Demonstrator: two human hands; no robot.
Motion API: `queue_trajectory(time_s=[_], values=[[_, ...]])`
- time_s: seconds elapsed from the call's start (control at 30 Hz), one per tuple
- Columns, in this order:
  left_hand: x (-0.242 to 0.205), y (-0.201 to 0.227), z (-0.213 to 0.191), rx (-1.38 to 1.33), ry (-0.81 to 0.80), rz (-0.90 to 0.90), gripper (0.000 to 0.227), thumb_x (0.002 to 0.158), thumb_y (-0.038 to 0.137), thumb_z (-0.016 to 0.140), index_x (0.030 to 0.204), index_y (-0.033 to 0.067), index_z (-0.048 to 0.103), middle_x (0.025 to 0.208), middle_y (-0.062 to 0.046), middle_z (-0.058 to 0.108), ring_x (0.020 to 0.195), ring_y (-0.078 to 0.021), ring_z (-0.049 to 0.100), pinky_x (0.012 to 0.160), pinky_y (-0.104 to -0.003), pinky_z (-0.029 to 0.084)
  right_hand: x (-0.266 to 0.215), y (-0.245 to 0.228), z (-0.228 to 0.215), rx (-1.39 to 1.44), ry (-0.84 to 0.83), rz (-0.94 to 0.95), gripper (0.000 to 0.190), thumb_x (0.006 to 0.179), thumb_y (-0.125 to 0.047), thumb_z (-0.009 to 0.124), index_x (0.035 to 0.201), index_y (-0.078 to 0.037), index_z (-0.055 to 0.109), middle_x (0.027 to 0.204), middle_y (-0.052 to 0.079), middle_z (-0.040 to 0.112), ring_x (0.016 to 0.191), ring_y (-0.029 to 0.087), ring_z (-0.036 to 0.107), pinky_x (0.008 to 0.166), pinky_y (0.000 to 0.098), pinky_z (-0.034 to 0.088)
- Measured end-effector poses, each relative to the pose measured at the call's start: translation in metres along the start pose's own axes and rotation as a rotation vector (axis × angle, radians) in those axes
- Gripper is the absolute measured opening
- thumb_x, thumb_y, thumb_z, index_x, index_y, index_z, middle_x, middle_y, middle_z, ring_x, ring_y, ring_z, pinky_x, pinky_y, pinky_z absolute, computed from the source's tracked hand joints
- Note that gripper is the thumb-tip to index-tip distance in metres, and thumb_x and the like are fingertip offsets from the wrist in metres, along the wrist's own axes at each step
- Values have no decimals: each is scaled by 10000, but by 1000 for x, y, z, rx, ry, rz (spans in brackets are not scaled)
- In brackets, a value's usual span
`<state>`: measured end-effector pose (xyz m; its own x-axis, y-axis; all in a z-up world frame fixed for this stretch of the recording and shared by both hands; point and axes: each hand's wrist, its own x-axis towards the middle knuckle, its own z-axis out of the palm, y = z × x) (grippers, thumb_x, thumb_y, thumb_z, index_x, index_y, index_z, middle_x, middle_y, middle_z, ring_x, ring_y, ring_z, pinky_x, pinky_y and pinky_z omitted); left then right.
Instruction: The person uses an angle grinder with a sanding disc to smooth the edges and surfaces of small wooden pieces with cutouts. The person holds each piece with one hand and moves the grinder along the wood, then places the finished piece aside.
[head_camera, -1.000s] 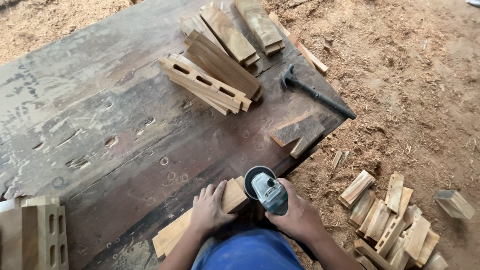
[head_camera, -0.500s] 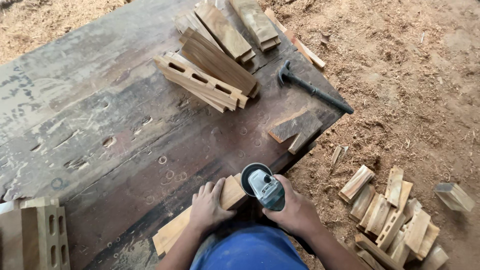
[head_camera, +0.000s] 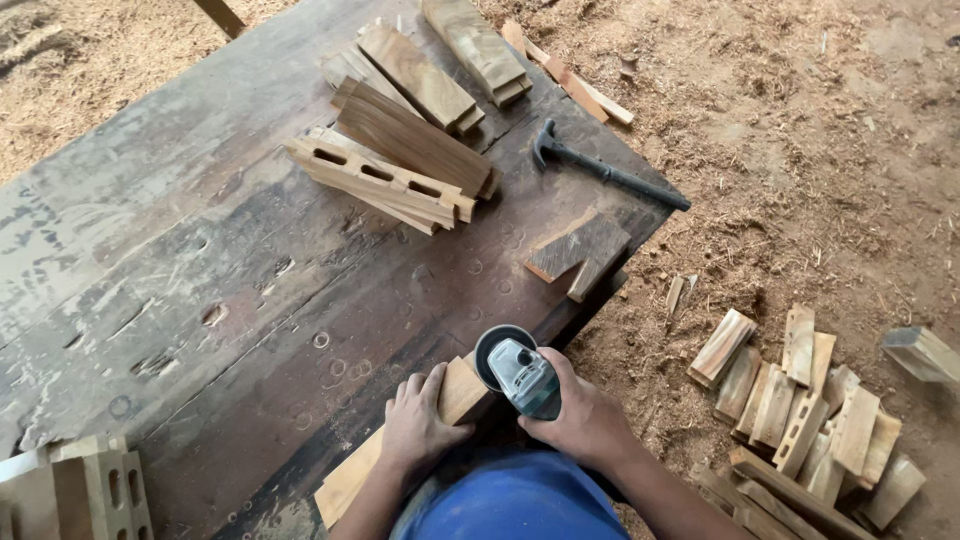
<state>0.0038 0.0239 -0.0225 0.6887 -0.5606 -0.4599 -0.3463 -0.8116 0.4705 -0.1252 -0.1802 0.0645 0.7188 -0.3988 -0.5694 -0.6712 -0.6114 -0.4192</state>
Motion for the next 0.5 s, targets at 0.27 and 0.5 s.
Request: queue_trajectory(time_s=[0.27, 0.5], values=[[-8, 3, 4, 14, 29, 2, 1084, 596, 451, 869, 1525, 197, 372, 1315, -71, 531, 1292, -263, 468, 1060, -434, 374, -1, 11, -7, -9, 6, 155, 1050, 723, -529, 791, 1548, -351, 167, 1333, 124, 661, 1211, 351, 682, 1020, 455, 552], [-26, 3, 26, 216, 392, 133, 1088, 650, 532, 828, 1519, 80, 354, 1259, -124, 537, 1199, -305, 488, 1000, -461, 346, 5, 5, -2, 24, 37, 116, 1068, 729, -529, 821, 1544, -333, 159, 1326, 168, 643, 1215, 386, 648, 1035, 492, 507]])
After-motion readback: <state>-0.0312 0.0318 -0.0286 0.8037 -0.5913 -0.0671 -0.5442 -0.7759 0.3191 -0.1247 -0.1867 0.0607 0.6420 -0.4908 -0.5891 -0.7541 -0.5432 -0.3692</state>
